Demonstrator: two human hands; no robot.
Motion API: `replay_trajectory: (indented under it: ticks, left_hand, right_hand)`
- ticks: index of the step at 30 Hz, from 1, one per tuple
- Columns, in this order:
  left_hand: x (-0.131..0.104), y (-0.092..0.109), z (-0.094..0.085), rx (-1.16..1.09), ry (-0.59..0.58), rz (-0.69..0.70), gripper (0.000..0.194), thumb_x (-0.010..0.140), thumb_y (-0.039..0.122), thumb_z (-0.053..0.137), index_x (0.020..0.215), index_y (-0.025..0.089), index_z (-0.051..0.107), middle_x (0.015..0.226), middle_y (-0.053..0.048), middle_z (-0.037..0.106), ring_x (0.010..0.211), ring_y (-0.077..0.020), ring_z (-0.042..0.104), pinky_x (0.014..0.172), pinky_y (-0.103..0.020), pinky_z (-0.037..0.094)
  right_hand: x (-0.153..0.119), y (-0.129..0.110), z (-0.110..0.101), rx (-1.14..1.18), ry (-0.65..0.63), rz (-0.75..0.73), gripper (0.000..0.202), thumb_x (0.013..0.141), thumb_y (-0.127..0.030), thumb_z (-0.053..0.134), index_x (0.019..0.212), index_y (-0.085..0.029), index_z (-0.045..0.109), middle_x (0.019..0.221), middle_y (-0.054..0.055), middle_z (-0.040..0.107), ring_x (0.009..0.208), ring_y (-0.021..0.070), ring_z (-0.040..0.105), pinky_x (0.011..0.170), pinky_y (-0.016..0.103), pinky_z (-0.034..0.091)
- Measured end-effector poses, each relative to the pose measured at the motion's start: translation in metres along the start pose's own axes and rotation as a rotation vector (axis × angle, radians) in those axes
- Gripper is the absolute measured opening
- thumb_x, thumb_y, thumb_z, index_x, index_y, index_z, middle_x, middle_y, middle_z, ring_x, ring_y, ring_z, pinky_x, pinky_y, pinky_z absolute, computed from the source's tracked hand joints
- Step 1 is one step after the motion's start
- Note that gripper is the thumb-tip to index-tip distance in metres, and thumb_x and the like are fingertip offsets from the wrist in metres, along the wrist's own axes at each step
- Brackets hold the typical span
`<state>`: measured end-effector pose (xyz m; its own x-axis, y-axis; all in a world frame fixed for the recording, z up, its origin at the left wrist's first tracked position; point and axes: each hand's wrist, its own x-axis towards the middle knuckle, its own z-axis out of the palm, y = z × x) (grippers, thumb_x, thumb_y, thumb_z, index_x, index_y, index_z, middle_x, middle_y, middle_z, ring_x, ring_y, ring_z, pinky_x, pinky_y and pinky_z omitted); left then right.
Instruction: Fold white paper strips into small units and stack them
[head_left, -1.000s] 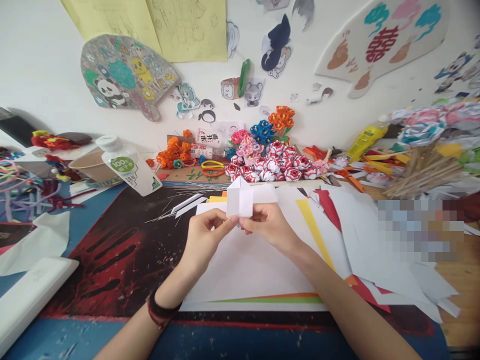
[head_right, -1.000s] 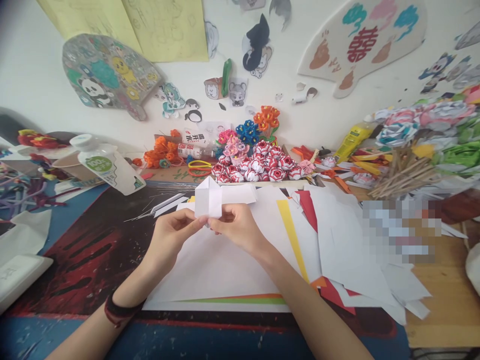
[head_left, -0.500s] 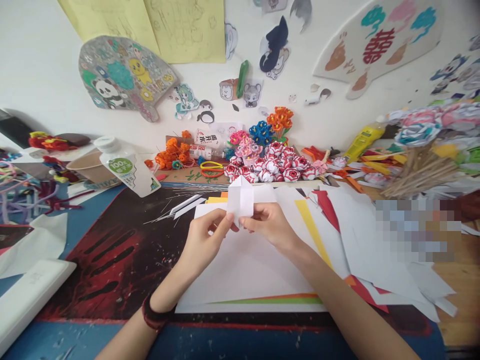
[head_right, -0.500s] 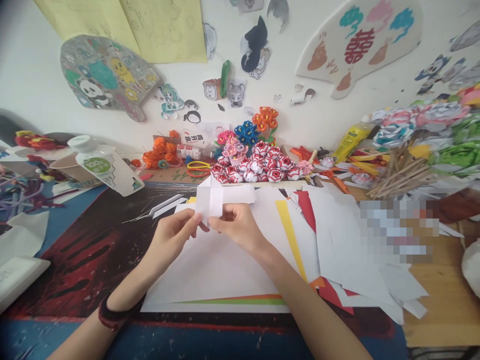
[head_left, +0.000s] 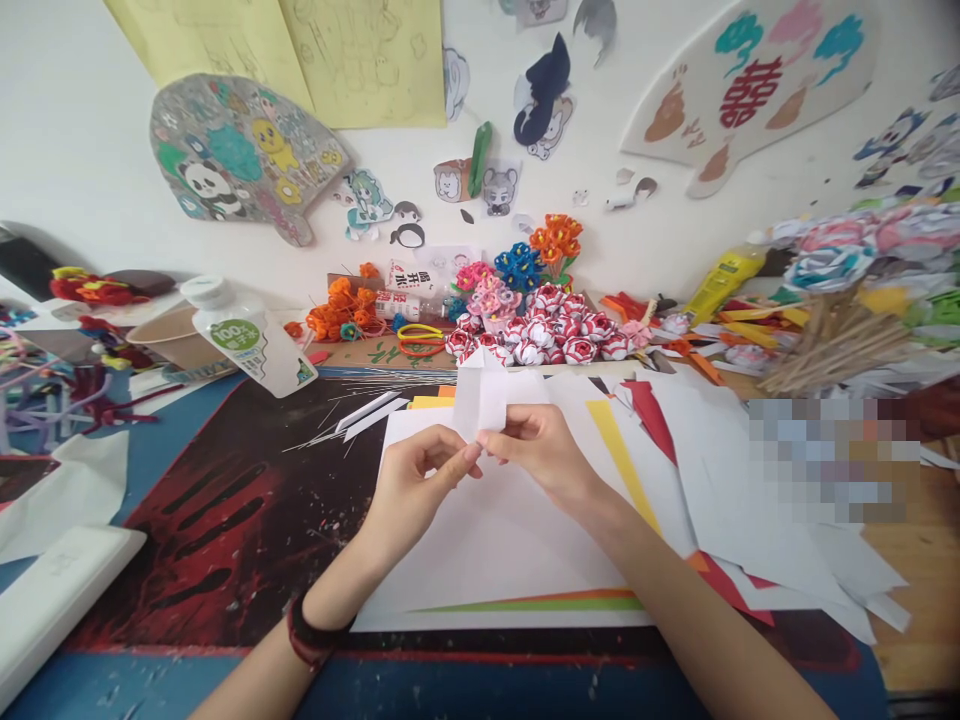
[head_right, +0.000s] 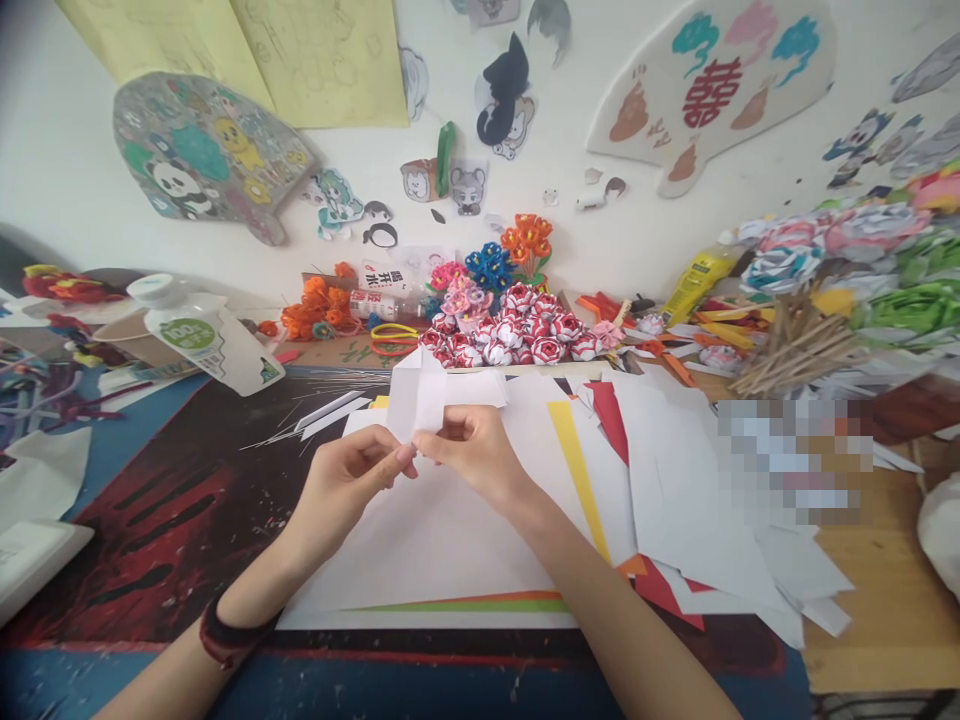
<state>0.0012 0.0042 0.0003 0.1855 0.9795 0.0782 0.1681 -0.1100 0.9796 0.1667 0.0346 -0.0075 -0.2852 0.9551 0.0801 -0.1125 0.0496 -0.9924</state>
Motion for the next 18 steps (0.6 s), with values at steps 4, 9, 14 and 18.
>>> replay_trajectory:
  ticks: [4,9,14,18]
  left_hand:
    - [-0.0009,-0.0005,0.0009,0.062,0.028,0.037,0.020,0.084,0.033,0.064,0.073,0.015,0.060,0.065,0.000,0.067,0.059,-0.0097,0.057,0.054,-0.020,0.040]
    - [-0.0013,-0.0020,0.0020,0.095,0.069,0.072,0.021,0.084,0.030,0.064,0.069,0.015,0.060,0.063,0.002,0.064,0.059,-0.0080,0.055,0.055,-0.018,0.039]
    - [-0.0021,-0.0014,0.0020,0.146,0.053,0.061,0.023,0.085,0.032,0.061,0.070,0.015,0.061,0.064,0.001,0.065,0.056,-0.0078,0.054,0.053,-0.018,0.039]
    - [-0.0032,-0.0008,0.0010,0.218,0.050,0.085,0.025,0.088,0.033,0.056,0.070,0.016,0.063,0.067,0.001,0.066,0.060,-0.0090,0.055,0.055,-0.018,0.040]
  right_hand:
    - [0.0000,0.0003,0.0004,0.009,-0.013,-0.014,0.011,0.073,-0.025,0.069,0.069,-0.014,0.068,0.064,0.001,0.064,0.059,0.0106,0.054,0.054,0.022,0.044]
    - [-0.0006,0.0021,0.0012,-0.018,-0.015,0.005,0.011,0.073,-0.024,0.069,0.072,-0.014,0.069,0.065,0.001,0.064,0.060,0.0115,0.055,0.055,0.023,0.044]
    - [0.0000,0.0039,0.0009,-0.050,-0.019,-0.036,0.011,0.074,-0.024,0.067,0.071,-0.013,0.068,0.064,0.001,0.062,0.059,0.0110,0.053,0.054,0.022,0.043]
    - [0.0000,0.0035,0.0013,-0.073,-0.007,-0.062,0.012,0.075,-0.025,0.067,0.070,-0.013,0.066,0.063,0.000,0.061,0.059,0.0116,0.054,0.054,0.023,0.043]
